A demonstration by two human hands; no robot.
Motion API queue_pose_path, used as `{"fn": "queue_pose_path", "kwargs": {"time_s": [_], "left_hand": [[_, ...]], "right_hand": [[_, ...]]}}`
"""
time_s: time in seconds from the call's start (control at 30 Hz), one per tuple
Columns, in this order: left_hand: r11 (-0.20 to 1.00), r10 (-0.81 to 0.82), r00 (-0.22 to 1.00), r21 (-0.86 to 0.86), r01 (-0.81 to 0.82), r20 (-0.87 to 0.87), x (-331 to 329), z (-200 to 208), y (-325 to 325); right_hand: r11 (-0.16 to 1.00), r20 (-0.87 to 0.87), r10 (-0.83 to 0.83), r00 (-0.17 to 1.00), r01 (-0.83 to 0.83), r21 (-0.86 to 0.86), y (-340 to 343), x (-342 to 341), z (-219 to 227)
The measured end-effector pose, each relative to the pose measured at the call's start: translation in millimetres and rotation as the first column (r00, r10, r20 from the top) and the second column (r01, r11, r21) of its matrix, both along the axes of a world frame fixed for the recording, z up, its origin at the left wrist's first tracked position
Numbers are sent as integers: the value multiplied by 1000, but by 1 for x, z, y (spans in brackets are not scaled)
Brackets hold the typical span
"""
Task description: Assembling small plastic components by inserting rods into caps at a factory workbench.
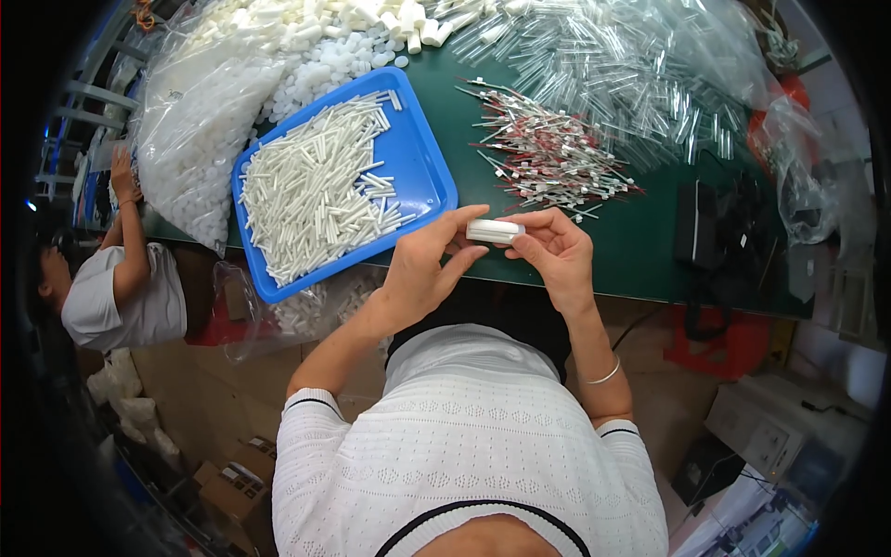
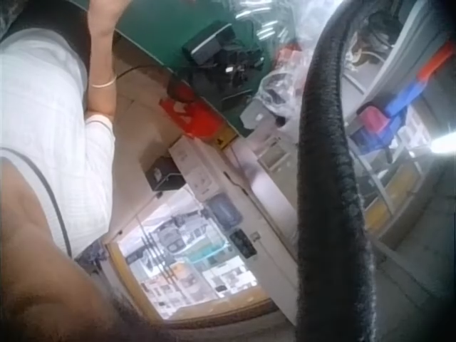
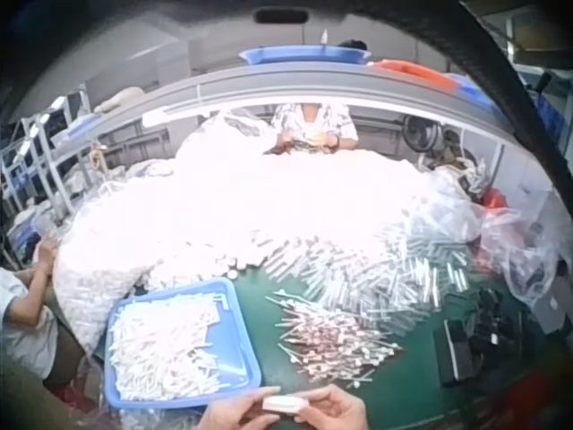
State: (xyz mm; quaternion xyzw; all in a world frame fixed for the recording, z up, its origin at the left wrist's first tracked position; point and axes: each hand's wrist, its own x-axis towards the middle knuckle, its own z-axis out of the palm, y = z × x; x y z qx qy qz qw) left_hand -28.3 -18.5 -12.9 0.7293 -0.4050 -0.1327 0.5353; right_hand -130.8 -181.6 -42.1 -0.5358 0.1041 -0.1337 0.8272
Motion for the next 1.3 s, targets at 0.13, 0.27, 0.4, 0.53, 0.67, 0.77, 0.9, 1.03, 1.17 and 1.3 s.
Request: {"fn": "queue_pose_path", "kwargs": {"time_s": [0.13, 0.27, 0.4, 0.53, 0.67, 0.77, 0.9, 1.03, 1.17, 1.3], "left_hand": [[999, 35, 995, 21, -34, -93, 5, -2, -1], [997, -65, 954, 21, 74, -293, 20, 4, -7], [981, -180, 963, 41, 192, -199, 93, 10, -42], [971, 162, 815, 57, -232, 556, 192, -10, -125], [867, 8, 711, 350, -355, 703, 212, -33, -164], [881, 75, 702, 283, -380, 709, 211, -33, -158], [981, 46, 991, 179, -69, 128, 173, -3, -96], [900, -386, 810, 10, 435, -441, 74, 24, -36], [914, -308, 770, 52, 403, -559, 40, 19, -20], [914, -268, 888, 193, 357, -373, 25, 16, -9]], "right_hand": [[942, 4, -136, 991, 131, -309, 12, 4, 4], [333, 332, -93, 939, 343, -878, 6, 20, 14], [289, 336, -189, 923, 379, -879, -7, 24, 22], [393, 195, -170, 966, 248, -886, -3, 20, 24], [458, 143, -152, 978, 198, -867, 3, 11, 21], [554, 104, -194, 976, 196, -809, -8, 4, 24], [641, 63, -313, 948, 259, -722, -33, -1, 33], [769, 79, -247, 966, 245, -590, -32, 5, 35], [782, 110, -127, 986, 167, -601, -21, 2, 21], [597, 91, -52, 994, 104, -795, -16, -10, 25]]}}
